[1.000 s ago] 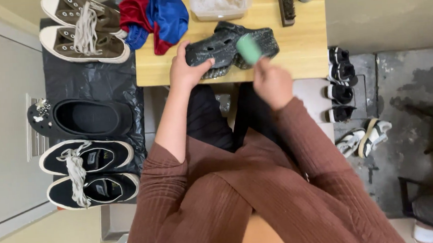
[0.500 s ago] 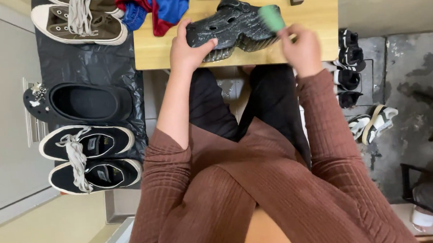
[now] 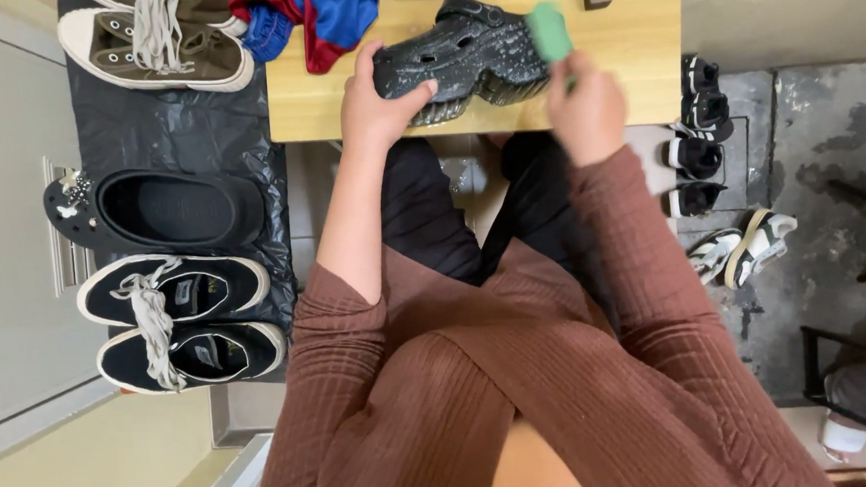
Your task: The person is cleaning the interior and exterior of a black clog shoe using a small brush and soapy water on a repair bench.
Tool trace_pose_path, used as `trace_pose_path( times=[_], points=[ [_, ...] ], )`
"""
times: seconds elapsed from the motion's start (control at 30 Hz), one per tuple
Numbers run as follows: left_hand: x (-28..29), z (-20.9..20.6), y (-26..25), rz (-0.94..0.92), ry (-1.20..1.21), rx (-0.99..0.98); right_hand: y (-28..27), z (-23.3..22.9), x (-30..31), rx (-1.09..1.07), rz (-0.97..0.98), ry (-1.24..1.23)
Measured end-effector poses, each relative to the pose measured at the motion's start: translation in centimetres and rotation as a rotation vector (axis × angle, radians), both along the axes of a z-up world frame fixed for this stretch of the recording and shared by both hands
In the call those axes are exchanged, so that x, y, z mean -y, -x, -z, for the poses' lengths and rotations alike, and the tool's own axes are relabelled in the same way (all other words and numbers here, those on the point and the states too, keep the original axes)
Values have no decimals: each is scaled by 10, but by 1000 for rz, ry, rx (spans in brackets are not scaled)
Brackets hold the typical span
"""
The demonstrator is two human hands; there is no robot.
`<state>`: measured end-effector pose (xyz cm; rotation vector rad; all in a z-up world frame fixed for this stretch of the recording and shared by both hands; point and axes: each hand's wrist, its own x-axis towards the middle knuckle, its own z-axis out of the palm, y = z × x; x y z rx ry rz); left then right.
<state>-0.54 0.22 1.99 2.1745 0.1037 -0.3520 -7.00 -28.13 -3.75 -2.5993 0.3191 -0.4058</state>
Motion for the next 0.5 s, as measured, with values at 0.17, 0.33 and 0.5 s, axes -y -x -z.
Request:
trace_pose_path(
  times=[0.17, 0.33, 0.5],
  points=[
    [1, -5, 0, -3, -21, -34, 3, -35, 0, -71, -194, -153],
    [1, -1, 0, -10, -16, -11, 1, -30, 21, -147, -25, -154],
    [1, -2, 1, 0, -17, -9, 13, -64, 6, -309, -137, -245]
  ],
)
